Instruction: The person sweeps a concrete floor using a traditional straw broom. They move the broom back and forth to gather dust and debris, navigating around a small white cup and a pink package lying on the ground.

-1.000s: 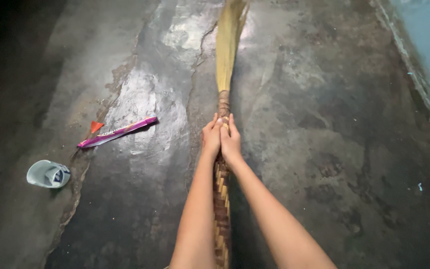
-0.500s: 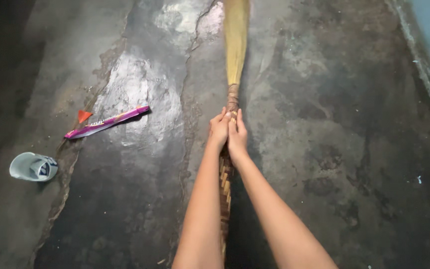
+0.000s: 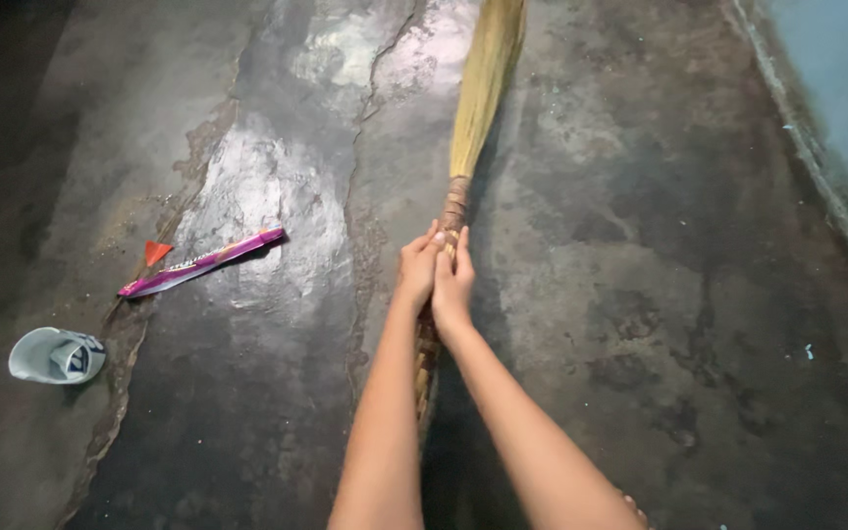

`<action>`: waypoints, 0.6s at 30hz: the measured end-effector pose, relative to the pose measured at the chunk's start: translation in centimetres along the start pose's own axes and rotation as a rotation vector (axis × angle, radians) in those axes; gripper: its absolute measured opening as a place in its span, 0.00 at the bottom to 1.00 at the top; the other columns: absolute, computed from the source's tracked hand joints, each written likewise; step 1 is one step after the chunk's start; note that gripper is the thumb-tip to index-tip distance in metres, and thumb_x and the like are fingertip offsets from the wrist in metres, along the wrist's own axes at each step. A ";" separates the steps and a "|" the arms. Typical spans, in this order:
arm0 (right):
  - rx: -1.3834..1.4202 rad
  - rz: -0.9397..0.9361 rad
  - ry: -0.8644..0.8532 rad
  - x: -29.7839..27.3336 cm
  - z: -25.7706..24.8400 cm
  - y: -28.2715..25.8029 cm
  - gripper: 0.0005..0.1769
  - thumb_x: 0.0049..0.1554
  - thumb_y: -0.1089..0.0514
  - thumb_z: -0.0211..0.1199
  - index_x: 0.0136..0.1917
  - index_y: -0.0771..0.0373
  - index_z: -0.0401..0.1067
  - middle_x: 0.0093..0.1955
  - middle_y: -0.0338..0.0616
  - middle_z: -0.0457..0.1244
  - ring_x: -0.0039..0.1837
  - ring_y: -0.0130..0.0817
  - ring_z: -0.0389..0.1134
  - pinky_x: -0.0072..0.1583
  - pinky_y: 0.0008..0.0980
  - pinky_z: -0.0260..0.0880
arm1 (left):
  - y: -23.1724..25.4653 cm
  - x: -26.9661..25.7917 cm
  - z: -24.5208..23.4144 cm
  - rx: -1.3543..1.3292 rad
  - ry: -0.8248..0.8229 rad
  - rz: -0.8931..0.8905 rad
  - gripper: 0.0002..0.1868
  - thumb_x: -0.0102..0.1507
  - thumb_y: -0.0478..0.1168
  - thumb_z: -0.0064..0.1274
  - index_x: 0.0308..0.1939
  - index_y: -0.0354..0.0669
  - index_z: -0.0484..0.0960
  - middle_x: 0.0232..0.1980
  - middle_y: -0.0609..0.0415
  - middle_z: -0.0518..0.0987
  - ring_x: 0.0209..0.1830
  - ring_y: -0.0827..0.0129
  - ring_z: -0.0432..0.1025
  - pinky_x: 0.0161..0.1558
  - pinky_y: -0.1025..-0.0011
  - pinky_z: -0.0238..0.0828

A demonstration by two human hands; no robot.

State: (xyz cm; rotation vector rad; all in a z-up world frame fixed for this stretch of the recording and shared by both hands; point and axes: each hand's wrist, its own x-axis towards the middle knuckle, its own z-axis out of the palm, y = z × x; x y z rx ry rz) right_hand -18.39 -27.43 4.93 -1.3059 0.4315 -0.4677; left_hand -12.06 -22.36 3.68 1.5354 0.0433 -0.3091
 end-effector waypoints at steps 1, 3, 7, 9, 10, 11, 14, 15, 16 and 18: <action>-0.019 0.010 0.000 -0.2 0.6 -1.0 0.38 0.64 0.52 0.53 0.83 0.62 0.46 0.74 0.52 0.60 0.70 0.34 0.63 0.68 0.30 0.62 | 0.0 0.2 -0.3 -0.025 0.006 0.027 0.24 0.67 0.45 0.52 0.65 0.40 0.80 0.51 0.52 0.85 0.43 0.76 0.74 0.48 0.74 0.73; -0.056 0.032 0.002 -0.3 1.4 -2.4 0.38 0.64 0.53 0.54 0.83 0.62 0.47 0.74 0.51 0.60 0.69 0.33 0.63 0.68 0.29 0.62 | -0.3 0.7 -0.8 -0.071 0.017 0.078 0.24 0.68 0.45 0.52 0.67 0.42 0.77 0.51 0.55 0.85 0.43 0.79 0.74 0.48 0.77 0.73; -0.081 0.017 -0.092 -0.1 0.8 -2.2 0.38 0.63 0.55 0.52 0.83 0.62 0.47 0.74 0.52 0.60 0.69 0.34 0.62 0.68 0.30 0.62 | -2.5 1.8 -1.0 -0.181 0.029 0.089 0.25 0.69 0.43 0.52 0.68 0.38 0.76 0.52 0.55 0.83 0.43 0.76 0.74 0.47 0.75 0.73; -0.147 -0.048 -0.125 0.2 0.3 -1.8 0.36 0.64 0.57 0.52 0.83 0.63 0.48 0.79 0.51 0.55 0.75 0.33 0.59 0.71 0.30 0.58 | -3.2 1.8 -1.0 -0.091 0.067 0.123 0.25 0.69 0.43 0.52 0.67 0.36 0.75 0.57 0.59 0.83 0.49 0.79 0.76 0.52 0.77 0.73; -0.152 0.005 -0.105 0.4 0.0 -1.7 0.37 0.64 0.56 0.52 0.83 0.61 0.47 0.77 0.51 0.57 0.74 0.34 0.60 0.70 0.30 0.59 | -3.1 1.9 -0.7 -0.107 0.048 0.063 0.25 0.68 0.43 0.52 0.68 0.38 0.75 0.54 0.56 0.83 0.46 0.77 0.76 0.51 0.75 0.73; -0.157 0.064 -0.085 0.2 -0.4 -1.6 0.37 0.63 0.55 0.51 0.83 0.60 0.47 0.76 0.50 0.59 0.72 0.34 0.62 0.69 0.30 0.60 | -3.0 1.6 -0.4 -0.122 0.031 -0.001 0.26 0.68 0.44 0.52 0.69 0.39 0.75 0.51 0.54 0.84 0.44 0.75 0.75 0.49 0.74 0.73; -0.143 0.109 -0.055 0.1 -1.0 -1.7 0.37 0.63 0.55 0.51 0.83 0.58 0.47 0.75 0.50 0.60 0.71 0.35 0.63 0.69 0.31 0.60 | -2.1 1.1 0.5 -0.030 0.031 -0.081 0.26 0.67 0.45 0.51 0.69 0.43 0.75 0.49 0.53 0.85 0.42 0.75 0.75 0.48 0.73 0.73; -0.135 0.101 -0.049 0.2 -1.3 -1.7 0.37 0.63 0.55 0.51 0.83 0.58 0.47 0.75 0.51 0.60 0.71 0.35 0.62 0.69 0.31 0.60 | -2.0 1.0 0.9 0.021 0.039 -0.088 0.26 0.67 0.46 0.52 0.69 0.44 0.75 0.49 0.54 0.85 0.42 0.75 0.75 0.49 0.74 0.73; -0.137 0.093 -0.050 0.4 -1.6 -1.6 0.37 0.64 0.55 0.51 0.83 0.58 0.47 0.75 0.50 0.60 0.71 0.34 0.62 0.69 0.30 0.60 | -2.0 1.1 1.3 0.020 0.030 -0.083 0.26 0.67 0.46 0.52 0.69 0.43 0.75 0.49 0.53 0.85 0.43 0.75 0.75 0.49 0.74 0.73; -0.140 0.084 -0.054 0.5 -2.2 -1.5 0.37 0.64 0.54 0.51 0.83 0.58 0.46 0.76 0.49 0.58 0.72 0.33 0.61 0.70 0.30 0.59 | -1.9 1.3 1.9 0.018 0.014 -0.078 0.25 0.67 0.46 0.52 0.68 0.42 0.77 0.49 0.52 0.86 0.43 0.75 0.75 0.49 0.73 0.73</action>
